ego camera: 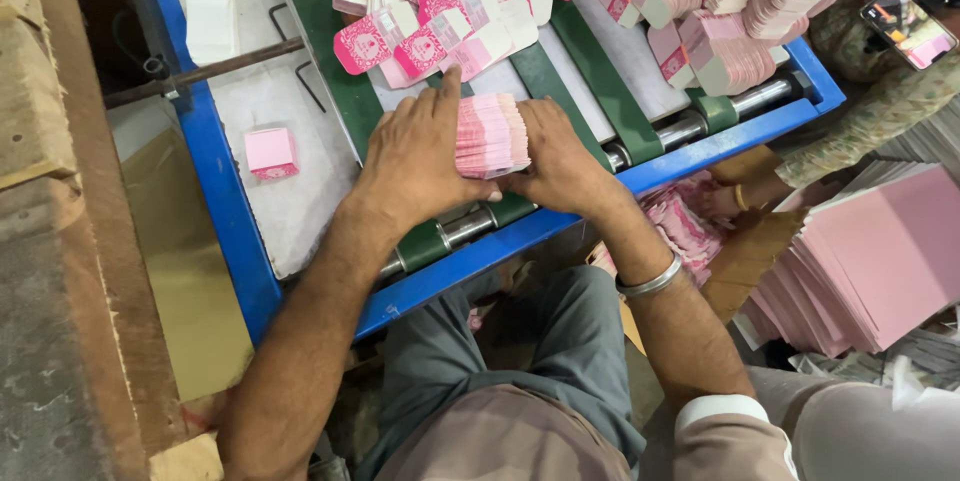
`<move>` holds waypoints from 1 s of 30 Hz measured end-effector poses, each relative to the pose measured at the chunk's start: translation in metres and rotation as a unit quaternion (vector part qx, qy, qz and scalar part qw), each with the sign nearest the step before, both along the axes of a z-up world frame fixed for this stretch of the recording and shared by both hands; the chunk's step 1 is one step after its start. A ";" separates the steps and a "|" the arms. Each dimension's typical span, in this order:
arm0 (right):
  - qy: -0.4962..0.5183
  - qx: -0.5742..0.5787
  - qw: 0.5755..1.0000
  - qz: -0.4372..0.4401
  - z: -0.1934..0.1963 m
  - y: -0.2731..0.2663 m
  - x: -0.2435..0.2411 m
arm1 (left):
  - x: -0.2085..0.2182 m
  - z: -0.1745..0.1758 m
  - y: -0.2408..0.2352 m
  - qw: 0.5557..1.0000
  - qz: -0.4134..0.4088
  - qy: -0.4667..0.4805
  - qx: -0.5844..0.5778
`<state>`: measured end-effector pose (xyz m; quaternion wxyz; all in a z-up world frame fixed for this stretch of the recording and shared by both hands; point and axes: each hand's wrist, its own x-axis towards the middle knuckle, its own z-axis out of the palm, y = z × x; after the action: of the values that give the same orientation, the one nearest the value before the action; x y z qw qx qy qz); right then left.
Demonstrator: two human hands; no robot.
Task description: The person gathers pink and white paper sheets from a conveyor belt, aligns them into a stack, and secures the bundle with a rubber band. The person then places the finished bundle into a cardboard box.
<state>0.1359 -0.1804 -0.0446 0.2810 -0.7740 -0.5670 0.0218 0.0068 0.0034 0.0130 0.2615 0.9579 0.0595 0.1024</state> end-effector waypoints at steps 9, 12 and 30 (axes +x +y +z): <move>-0.008 0.052 0.998 0.036 0.008 0.002 -0.007 | -0.018 -0.018 -0.004 0.995 -0.001 -0.095 0.002; -0.023 0.062 0.997 0.048 0.008 0.003 -0.007 | -0.019 -0.020 -0.005 0.996 0.001 -0.091 -0.024; 0.074 0.055 0.996 -0.005 -0.005 -0.005 -0.012 | -0.017 -0.054 0.011 0.956 -0.088 -0.128 -0.247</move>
<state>0.1240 -0.1856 -0.0497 0.3643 -0.7567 -0.5408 0.0468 -0.0103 0.0143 -0.0410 0.5033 0.8437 -0.0356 0.1833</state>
